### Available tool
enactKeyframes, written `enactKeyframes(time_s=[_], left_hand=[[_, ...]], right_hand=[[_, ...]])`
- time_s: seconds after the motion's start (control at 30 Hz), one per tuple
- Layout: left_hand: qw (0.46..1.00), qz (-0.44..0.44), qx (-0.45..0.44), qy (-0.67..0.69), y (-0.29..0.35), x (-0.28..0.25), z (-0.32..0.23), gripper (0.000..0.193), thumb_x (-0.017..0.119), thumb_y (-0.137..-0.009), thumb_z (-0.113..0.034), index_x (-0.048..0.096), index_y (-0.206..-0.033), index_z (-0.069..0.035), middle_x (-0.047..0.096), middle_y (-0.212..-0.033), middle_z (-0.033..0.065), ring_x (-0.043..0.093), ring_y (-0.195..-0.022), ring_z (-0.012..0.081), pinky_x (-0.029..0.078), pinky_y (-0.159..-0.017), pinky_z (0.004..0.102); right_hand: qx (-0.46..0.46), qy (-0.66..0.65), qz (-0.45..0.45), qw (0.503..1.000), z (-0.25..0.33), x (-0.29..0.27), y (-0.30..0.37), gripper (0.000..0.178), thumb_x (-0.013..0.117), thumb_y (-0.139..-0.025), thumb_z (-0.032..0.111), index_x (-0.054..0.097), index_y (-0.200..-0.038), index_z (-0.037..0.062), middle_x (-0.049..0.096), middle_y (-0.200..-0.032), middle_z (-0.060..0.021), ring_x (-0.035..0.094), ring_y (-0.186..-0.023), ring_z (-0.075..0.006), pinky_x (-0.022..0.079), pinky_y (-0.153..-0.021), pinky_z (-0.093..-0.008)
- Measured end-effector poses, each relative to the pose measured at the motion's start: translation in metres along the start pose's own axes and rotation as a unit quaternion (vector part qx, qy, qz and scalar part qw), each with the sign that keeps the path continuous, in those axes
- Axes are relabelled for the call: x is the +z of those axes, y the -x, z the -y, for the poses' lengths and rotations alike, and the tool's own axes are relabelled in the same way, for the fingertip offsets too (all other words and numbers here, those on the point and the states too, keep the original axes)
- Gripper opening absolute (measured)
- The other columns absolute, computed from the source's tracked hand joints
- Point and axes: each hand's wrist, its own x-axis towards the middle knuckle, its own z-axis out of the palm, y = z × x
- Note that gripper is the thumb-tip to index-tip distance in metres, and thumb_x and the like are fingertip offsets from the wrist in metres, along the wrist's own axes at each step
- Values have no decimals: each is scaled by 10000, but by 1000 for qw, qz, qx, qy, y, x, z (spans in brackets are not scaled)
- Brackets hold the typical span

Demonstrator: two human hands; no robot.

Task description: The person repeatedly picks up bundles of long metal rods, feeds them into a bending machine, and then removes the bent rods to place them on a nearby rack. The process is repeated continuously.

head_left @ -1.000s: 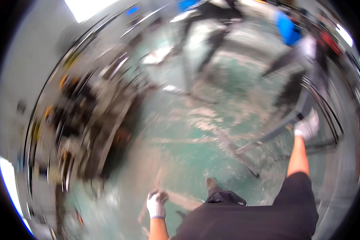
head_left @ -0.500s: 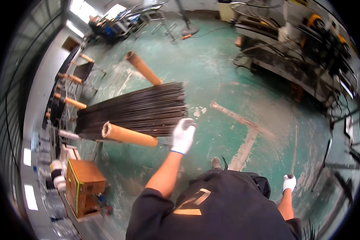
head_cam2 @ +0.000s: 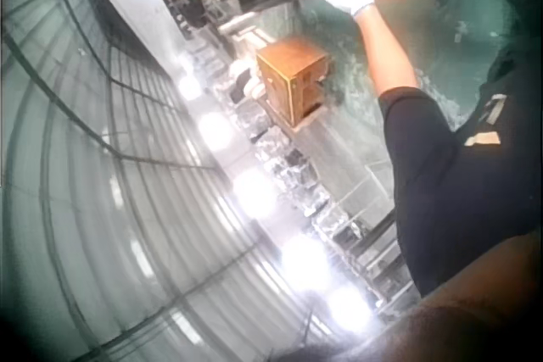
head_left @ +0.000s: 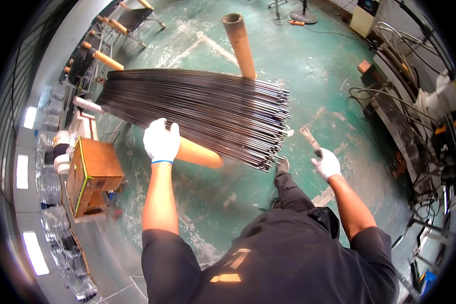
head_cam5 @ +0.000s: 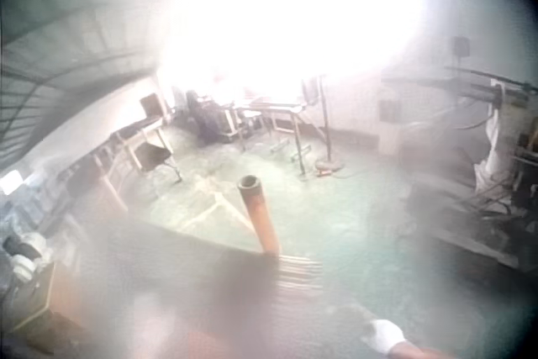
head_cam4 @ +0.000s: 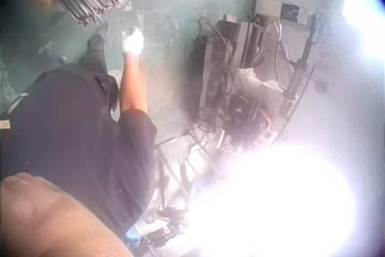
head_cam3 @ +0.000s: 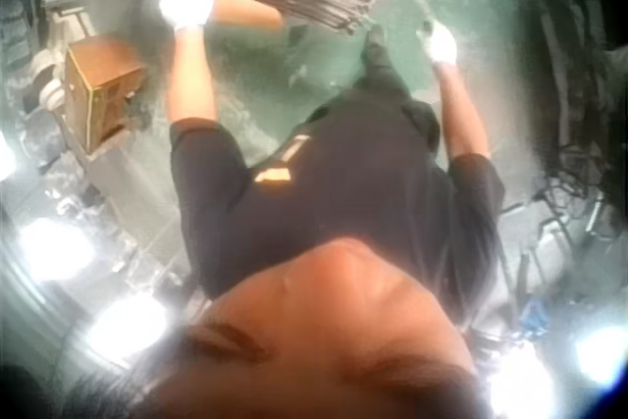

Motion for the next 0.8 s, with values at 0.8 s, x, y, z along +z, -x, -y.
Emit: enactKeyframes(time_s=[0.8], left_hand=[[998,-47,-24,-22,-33,25,-8,247,755,-811,-54,728,-1051,-3,731,-1142,196,700,-1065,405,547,-1012,470]], right_hand=[[-171,189,246,935,209,248,-153,528,775,-832,290,577,-1229,2,639,-1080,-179,646,-1045,-356,556,-855,-451]])
